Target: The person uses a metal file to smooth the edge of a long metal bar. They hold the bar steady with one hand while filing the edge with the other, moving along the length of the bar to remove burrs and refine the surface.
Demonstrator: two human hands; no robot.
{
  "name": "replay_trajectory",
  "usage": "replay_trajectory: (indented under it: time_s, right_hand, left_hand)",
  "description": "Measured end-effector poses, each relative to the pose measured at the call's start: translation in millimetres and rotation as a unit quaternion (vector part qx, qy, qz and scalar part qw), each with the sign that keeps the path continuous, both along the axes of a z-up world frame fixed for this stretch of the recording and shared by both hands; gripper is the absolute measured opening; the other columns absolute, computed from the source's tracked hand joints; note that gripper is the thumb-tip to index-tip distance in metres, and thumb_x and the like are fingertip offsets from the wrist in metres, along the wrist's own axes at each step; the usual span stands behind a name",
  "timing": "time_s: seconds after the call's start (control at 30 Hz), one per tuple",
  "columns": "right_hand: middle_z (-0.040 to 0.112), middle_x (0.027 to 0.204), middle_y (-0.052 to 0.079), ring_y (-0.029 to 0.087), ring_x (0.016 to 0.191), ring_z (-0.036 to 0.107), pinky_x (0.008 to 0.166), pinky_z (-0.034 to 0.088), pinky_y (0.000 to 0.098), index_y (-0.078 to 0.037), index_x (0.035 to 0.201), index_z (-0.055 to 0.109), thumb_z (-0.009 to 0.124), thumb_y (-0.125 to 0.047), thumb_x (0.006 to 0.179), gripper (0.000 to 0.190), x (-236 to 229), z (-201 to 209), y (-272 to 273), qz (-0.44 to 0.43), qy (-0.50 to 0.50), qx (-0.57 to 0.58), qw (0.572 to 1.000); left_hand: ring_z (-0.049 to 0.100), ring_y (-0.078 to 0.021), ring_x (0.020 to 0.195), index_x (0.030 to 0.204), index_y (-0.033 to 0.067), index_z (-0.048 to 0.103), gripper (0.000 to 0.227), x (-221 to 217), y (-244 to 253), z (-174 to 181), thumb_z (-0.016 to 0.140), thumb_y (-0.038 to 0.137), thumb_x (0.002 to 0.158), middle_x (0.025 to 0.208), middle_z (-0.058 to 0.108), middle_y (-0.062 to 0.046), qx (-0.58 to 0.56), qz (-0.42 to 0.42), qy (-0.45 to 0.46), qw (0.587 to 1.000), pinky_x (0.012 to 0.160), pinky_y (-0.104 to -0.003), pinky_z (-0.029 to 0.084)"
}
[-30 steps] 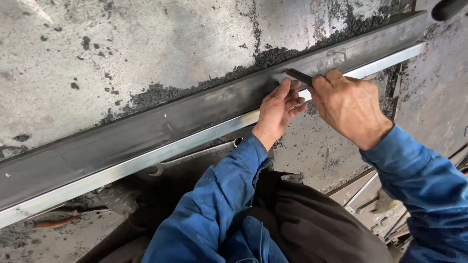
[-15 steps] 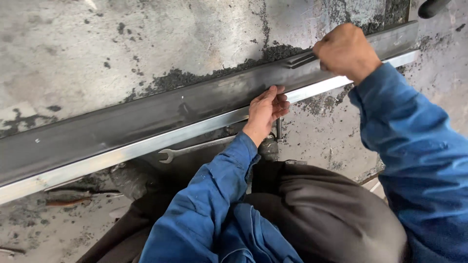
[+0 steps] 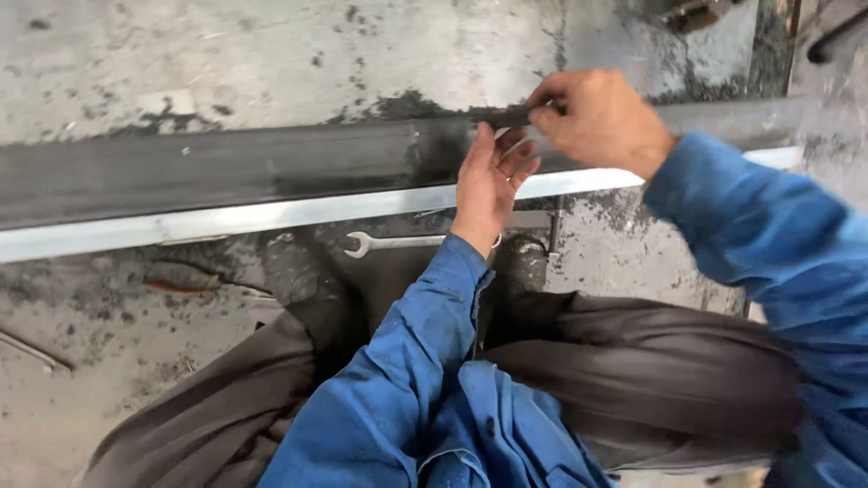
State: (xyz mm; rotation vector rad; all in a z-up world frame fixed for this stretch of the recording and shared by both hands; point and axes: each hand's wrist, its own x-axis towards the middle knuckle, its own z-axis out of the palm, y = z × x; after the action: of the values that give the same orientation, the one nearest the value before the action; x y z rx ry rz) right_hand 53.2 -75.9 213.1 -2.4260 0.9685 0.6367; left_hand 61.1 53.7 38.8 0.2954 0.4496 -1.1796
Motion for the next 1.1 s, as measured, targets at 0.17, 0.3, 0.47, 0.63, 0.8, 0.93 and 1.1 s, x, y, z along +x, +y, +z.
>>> replay_trajectory:
  time_s: [0.17,0.3,0.47,0.63,0.8,0.93,1.1]
  right_hand:
    - [0.076,0.107,0.014,0.042,0.104,0.068,0.085,0.054,0.0552,-0.015,0.114,0.076,0.065,-0.018,0.095,0.023,5.7,-40.5,33.8,-0.024,-0.114,0.009,0.993]
    - [0.076,0.098,0.018,0.040,0.093,0.072,0.073,0.056,0.0496,-0.008,0.113,0.078,0.066,-0.007,0.097,0.020,4.8,-57.3,50.1,-0.027,-0.177,0.014,0.984]
    - [0.076,0.090,0.017,0.037,0.091,0.073,0.070,0.057,0.0442,-0.012,0.112,0.078,0.069,-0.009,0.097,0.017,9.8,-62.8,56.3,-0.046,-0.180,0.012,0.982]
    - [0.075,0.086,0.013,0.032,0.088,0.074,0.069,0.057,0.0428,-0.015,0.111,0.079,0.070,-0.011,0.097,0.017,11.7,-72.8,55.3,-0.043,-0.171,0.000,0.984]
    - [0.075,0.085,0.015,0.036,0.088,0.073,0.071,0.056,0.0459,-0.014,0.111,0.078,0.068,-0.011,0.097,0.017,18.8,-67.3,55.9,-0.046,-0.154,0.002,0.987]
    - [0.075,0.085,0.012,0.032,0.088,0.074,0.072,0.056,0.0435,-0.016,0.111,0.078,0.069,-0.012,0.097,0.017,22.0,-67.1,53.9,-0.050,-0.144,-0.001,0.988]
    - [0.075,0.085,0.012,0.034,0.089,0.073,0.073,0.056,0.0457,-0.018,0.110,0.078,0.069,-0.013,0.097,0.017,26.9,-62.4,54.1,-0.035,-0.128,-0.005,0.991]
  left_hand:
    - [0.074,-0.0314,0.103,0.122,0.0188,0.061,0.030,10.7,9.2,-42.4,0.067,0.042,0.104,0.115,0.073,-0.011,0.100,0.039,0.015,0.994,0.089,-0.048,0.065]
    - [0.071,-0.0335,0.107,0.130,0.0147,0.057,0.037,10.5,13.7,-55.6,0.067,0.041,0.105,0.115,0.072,-0.013,0.102,0.061,0.029,0.992,0.095,-0.053,0.062]
    - [0.072,-0.0318,0.105,0.128,0.0150,0.059,0.035,11.4,9.4,-68.3,0.066,0.040,0.105,0.113,0.073,-0.013,0.120,0.077,0.032,0.989,0.092,-0.054,0.063]
    - [0.071,-0.0302,0.106,0.129,0.0150,0.060,0.034,16.8,10.5,-64.6,0.064,0.040,0.107,0.112,0.074,-0.013,0.134,0.072,0.027,0.988,0.094,-0.055,0.062]
    - [0.071,-0.0284,0.106,0.130,0.0159,0.061,0.035,17.5,11.3,-59.1,0.063,0.043,0.107,0.112,0.074,-0.013,0.144,0.067,0.023,0.987,0.093,-0.054,0.061]
    - [0.070,-0.0292,0.108,0.130,0.0158,0.060,0.035,18.3,11.5,-56.7,0.063,0.043,0.107,0.113,0.073,-0.014,0.145,0.066,0.023,0.987,0.093,-0.055,0.060]
    - [0.071,-0.0272,0.104,0.124,0.0187,0.060,0.032,18.2,9.8,-55.2,0.064,0.045,0.105,0.110,0.074,-0.011,0.148,0.068,0.037,0.986,0.090,-0.053,0.062]
